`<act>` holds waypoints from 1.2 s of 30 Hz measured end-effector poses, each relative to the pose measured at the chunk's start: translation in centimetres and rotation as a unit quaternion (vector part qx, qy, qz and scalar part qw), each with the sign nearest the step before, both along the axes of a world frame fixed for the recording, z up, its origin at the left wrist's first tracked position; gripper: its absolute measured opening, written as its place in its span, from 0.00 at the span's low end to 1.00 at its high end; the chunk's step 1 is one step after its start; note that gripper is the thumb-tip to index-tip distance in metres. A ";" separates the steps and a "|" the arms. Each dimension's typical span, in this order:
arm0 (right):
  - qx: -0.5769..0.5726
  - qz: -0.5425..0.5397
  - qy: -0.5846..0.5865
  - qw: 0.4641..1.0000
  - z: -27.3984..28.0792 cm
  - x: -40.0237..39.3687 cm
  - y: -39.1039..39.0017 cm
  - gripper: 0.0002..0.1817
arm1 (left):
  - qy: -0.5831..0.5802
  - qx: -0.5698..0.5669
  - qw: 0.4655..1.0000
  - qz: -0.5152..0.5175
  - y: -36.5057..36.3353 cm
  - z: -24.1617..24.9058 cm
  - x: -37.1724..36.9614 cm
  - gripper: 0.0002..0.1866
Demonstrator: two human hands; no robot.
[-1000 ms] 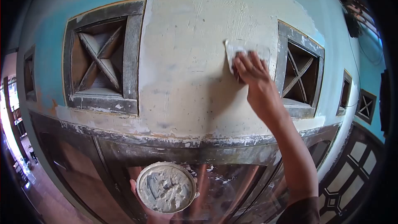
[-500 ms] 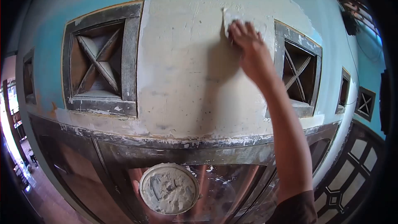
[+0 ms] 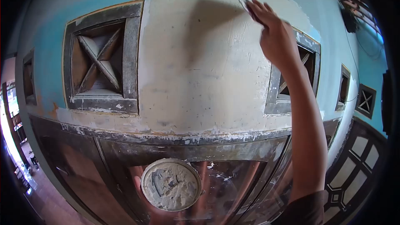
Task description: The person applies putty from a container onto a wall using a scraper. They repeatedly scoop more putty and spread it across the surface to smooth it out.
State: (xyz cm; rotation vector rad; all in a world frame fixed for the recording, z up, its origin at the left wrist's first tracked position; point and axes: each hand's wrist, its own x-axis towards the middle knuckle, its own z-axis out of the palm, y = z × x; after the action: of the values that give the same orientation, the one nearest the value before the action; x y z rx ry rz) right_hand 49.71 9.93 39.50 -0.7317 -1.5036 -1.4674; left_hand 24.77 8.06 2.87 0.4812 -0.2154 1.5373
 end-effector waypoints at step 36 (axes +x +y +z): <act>-0.347 -0.011 0.002 0.938 -28.6 -2.0 -1.5 0.41 | 0.023 0.006 0.998 -0.053 0.5 -3.2 -1.0 0.49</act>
State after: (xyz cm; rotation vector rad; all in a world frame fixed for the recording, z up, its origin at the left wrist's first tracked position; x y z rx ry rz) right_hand 47.72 8.39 10.90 -1.1576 -2.0361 -0.9221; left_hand 23.80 8.53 -0.35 0.5055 -0.2113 1.4199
